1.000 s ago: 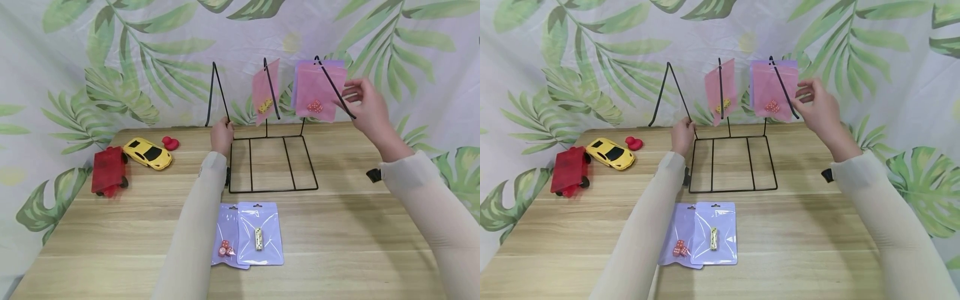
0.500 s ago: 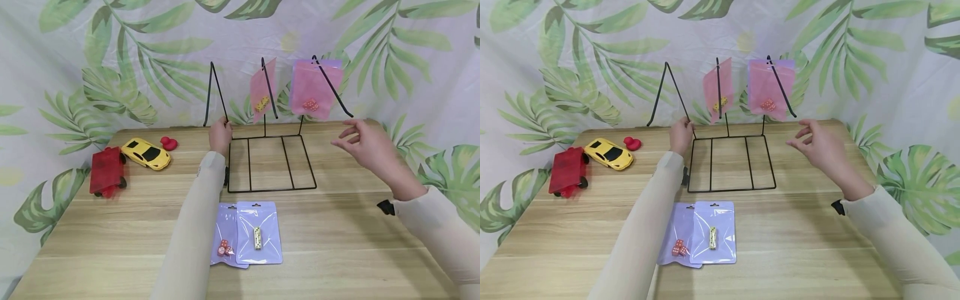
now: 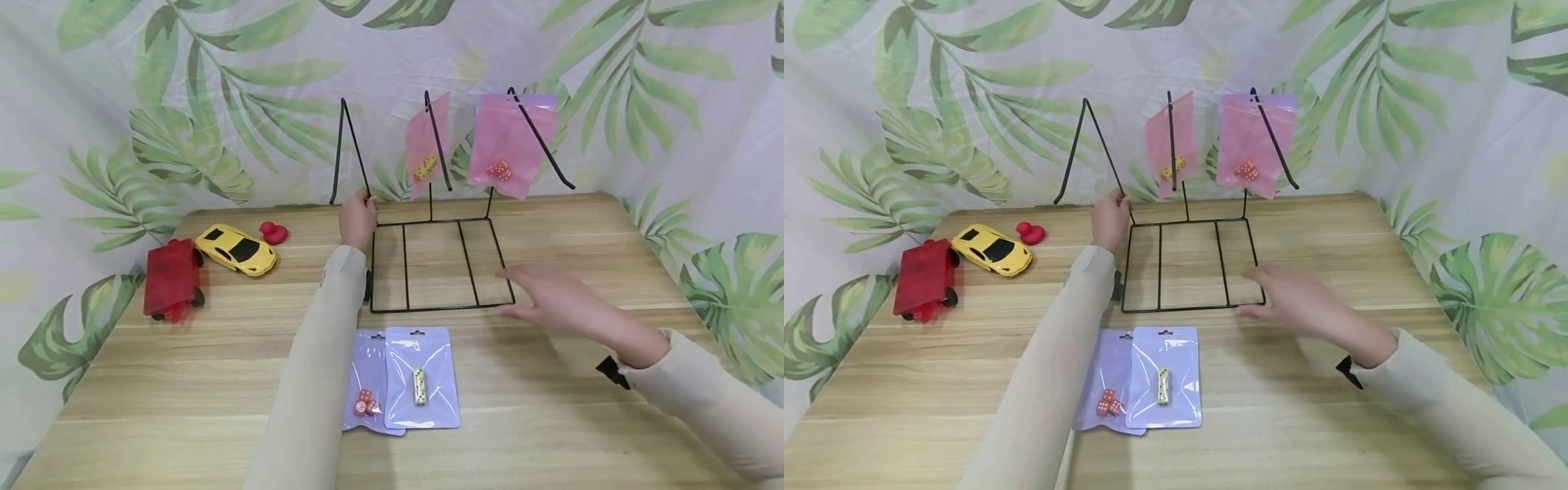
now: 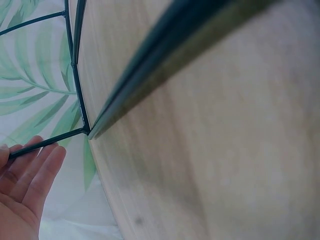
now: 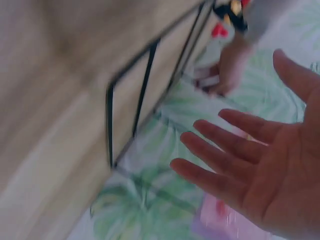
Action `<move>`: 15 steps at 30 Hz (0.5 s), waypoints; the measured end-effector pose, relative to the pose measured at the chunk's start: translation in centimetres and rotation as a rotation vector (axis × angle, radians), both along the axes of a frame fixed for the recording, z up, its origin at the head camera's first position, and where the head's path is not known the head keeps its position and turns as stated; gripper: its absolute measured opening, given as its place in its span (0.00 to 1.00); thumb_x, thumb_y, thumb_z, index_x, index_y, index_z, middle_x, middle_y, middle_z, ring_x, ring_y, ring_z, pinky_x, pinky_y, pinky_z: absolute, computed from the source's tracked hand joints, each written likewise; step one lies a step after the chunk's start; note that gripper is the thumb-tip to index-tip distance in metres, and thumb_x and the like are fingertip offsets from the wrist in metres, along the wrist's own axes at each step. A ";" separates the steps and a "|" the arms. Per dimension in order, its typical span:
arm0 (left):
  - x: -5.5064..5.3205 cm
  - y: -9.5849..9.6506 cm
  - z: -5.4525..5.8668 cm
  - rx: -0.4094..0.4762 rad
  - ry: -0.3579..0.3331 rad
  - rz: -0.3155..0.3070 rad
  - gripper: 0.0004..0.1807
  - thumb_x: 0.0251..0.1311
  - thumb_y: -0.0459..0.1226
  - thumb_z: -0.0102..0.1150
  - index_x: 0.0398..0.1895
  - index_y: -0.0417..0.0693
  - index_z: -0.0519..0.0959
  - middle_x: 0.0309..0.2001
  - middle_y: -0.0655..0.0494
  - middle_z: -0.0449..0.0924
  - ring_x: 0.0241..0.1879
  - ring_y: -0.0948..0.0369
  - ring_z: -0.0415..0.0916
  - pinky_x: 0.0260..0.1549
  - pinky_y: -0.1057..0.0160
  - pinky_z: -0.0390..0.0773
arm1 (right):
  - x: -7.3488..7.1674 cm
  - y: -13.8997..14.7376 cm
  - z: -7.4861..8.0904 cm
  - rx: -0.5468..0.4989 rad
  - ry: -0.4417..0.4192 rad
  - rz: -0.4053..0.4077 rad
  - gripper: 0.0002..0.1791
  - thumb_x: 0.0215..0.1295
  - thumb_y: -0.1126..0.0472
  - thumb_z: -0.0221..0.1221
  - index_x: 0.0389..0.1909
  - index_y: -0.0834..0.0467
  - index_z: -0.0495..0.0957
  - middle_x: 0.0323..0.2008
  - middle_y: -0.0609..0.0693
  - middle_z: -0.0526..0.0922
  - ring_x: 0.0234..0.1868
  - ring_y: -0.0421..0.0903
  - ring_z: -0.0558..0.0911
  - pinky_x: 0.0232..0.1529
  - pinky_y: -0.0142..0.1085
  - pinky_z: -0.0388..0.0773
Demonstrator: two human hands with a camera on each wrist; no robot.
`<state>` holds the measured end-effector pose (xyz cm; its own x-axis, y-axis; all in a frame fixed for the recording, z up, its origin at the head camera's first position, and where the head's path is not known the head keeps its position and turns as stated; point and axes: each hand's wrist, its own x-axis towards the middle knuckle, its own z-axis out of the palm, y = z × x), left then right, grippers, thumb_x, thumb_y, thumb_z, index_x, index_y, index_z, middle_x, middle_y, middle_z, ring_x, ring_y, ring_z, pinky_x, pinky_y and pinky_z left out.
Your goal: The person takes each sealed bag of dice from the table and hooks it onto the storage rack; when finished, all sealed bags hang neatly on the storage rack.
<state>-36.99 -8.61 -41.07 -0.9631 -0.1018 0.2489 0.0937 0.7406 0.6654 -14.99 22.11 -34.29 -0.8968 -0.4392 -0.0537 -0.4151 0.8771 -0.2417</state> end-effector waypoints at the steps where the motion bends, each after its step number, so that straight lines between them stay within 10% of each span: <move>1: 0.0 0.0 0.0 0.001 0.001 0.001 0.13 0.76 0.40 0.47 0.42 0.42 0.79 0.35 0.46 0.83 0.31 0.51 0.77 0.37 0.53 0.77 | 0.1 -0.7 -0.3 0.006 -0.016 0.030 0.40 0.65 0.37 0.60 0.68 0.60 0.69 0.66 0.62 0.74 0.65 0.64 0.73 0.62 0.60 0.70; 15: 0.3 0.1 0.3 -0.010 0.012 0.008 0.14 0.76 0.41 0.46 0.39 0.41 0.79 0.30 0.45 0.81 0.28 0.51 0.75 0.34 0.54 0.76 | 0.8 -8.3 -3.9 0.085 -0.124 0.284 0.48 0.56 0.33 0.65 0.69 0.61 0.68 0.64 0.57 0.76 0.64 0.54 0.75 0.62 0.50 0.73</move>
